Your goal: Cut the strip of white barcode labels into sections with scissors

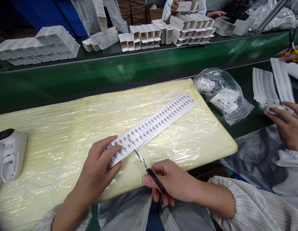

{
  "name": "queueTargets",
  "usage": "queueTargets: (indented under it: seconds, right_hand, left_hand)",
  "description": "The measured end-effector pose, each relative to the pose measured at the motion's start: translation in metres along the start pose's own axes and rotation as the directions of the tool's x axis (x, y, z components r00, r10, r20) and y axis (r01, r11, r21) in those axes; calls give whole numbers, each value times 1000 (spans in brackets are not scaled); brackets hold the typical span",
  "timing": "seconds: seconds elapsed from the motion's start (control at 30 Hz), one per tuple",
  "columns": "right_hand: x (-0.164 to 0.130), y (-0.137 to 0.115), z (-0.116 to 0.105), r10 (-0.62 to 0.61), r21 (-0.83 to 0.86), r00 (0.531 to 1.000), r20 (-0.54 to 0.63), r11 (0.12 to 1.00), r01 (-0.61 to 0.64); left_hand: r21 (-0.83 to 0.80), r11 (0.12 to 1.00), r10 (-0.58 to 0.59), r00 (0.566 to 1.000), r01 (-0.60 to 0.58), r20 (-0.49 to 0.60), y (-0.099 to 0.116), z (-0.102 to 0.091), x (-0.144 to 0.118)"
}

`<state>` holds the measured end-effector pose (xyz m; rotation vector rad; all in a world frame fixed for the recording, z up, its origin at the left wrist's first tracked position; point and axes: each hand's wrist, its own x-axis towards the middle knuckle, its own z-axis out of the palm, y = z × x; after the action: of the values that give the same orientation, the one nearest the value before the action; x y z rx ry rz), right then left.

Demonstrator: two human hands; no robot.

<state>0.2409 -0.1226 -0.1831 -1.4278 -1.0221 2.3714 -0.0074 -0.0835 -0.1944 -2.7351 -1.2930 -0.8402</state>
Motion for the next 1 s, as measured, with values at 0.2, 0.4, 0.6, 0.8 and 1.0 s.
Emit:
queueTargets:
  seconds: [0.2,0.4,0.6,0.8,1.0]
  right_hand:
    - [1,-7,0,-22,4,1000,19,1000,22]
    - [5,-17,4,-18,-19,1000,-5,1000,18]
    - [12,-16,8,-14,14,1000,6,1000,13]
    - [17,-17,9,-43,-5,999,4,999,43]
    - [30,-27,17,-320,223,933,-164,909,351]
  left_hand:
    - [-12,1000,17,1000,-17,-4,2,1,1]
    - [-24,1000,3,1000,-3,1,2,0,-2]
    - [-38,999,1,1000,-1,-13,4,0,0]
    - [-13,1000,-16,999,16,-41,1,-1,-5]
    - [-69,997,-13,993,21,116,1,-5,-16]
